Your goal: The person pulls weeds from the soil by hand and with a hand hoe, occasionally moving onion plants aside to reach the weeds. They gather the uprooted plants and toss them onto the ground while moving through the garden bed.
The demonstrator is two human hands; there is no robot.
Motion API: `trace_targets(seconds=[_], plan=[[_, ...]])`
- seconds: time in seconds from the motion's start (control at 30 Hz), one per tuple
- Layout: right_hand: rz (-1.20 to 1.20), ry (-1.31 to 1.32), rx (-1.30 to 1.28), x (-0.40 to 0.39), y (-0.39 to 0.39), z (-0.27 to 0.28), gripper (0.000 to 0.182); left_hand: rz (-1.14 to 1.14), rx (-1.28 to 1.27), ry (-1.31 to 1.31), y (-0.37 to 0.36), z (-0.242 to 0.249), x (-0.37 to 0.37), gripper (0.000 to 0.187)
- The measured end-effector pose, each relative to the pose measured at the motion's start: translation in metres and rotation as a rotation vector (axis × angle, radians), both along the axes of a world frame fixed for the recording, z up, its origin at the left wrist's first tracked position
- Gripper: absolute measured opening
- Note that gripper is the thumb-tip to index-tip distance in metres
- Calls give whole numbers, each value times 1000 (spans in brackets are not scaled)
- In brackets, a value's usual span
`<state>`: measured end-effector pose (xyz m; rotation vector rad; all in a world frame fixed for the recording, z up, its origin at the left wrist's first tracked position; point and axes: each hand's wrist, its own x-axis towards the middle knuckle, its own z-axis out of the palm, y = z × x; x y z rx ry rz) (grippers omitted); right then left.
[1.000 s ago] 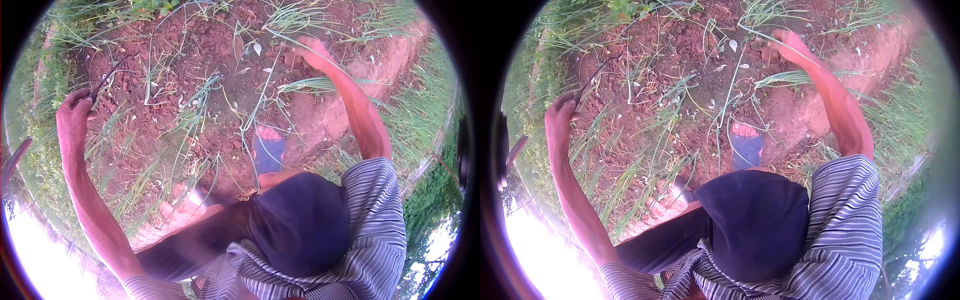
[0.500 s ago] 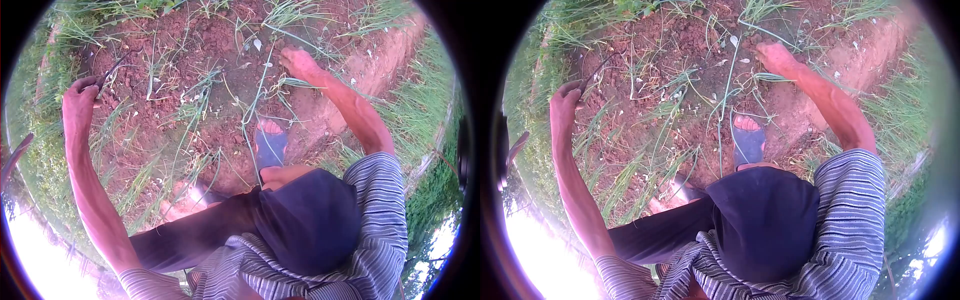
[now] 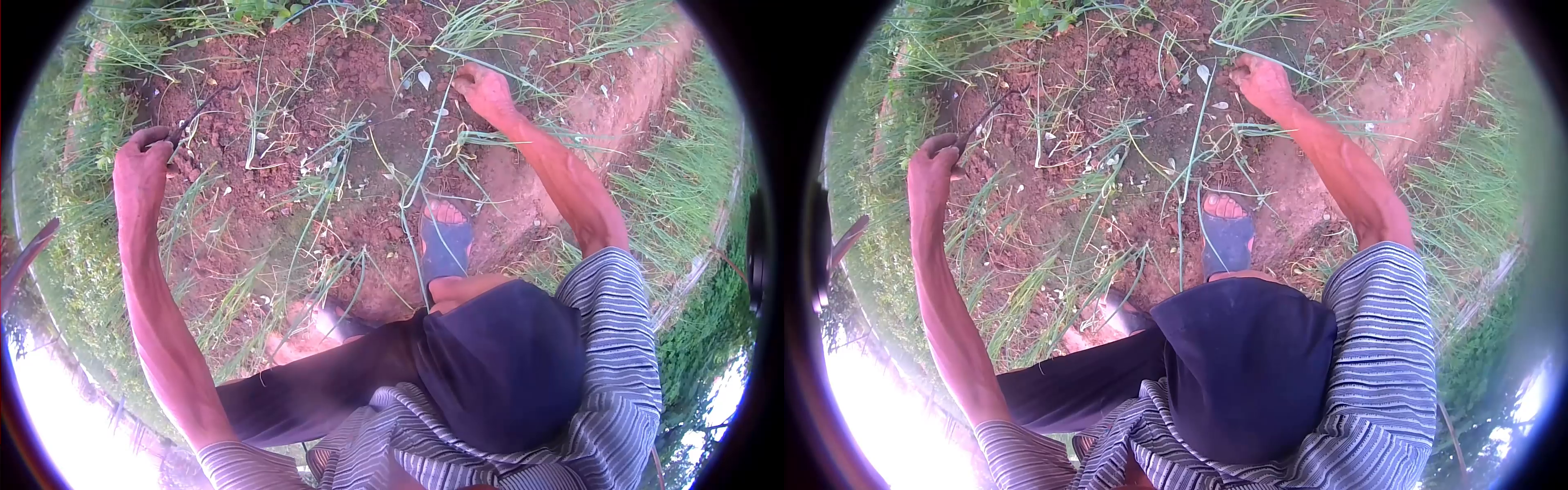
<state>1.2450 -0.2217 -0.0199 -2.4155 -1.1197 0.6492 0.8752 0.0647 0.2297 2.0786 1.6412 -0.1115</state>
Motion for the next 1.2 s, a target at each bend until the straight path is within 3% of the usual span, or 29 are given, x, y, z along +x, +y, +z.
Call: trace_targets(seconds=[0.17, 0.3, 0.43, 0.53, 0.67, 0.7, 0.8, 0.83, 0.97, 1.07, 1.1, 1.2], plan=[[-37, -136, -86, -19, 20, 3, 32, 17, 17, 48, -9, 5, 10, 38], [-20, -301, 50, -19, 23, -24, 27, 18, 13, 55, -7, 3, 12, 40], [77, -197, 37, -14, 20, -19, 32, -5, 31, 91, -3, 1, 14, 42], [417, -292, 251, -20, 9, -31, 29, -3, 40, 106, -5, 1, 13, 43], [505, -297, 211, -40, 29, -52, 19, -26, 67, 132, -3, 1, 17, 42], [311, -204, 234, -54, 34, -28, 17, -31, 70, 143, -5, 1, 19, 41], [426, -222, 67, -57, 45, -34, 19, -46, 85, 176, -8, 1, 21, 40], [593, -327, 103, -51, 49, -52, 15, -53, 92, 183, -7, 0, 20, 39], [421, 52, 356, -67, 54, -23, 18, -33, 77, 173, -7, 0, 21, 39], [725, 65, 154, -86, 62, -7, 17, -48, 94, 194, -6, -1, 20, 40], [706, 145, 167, -94, 67, 2, 14, -60, 112, 195, -6, -2, 19, 41], [817, -51, 188, -109, 81, -11, 13, -64, 112, 196, -8, -1, 21, 40]])
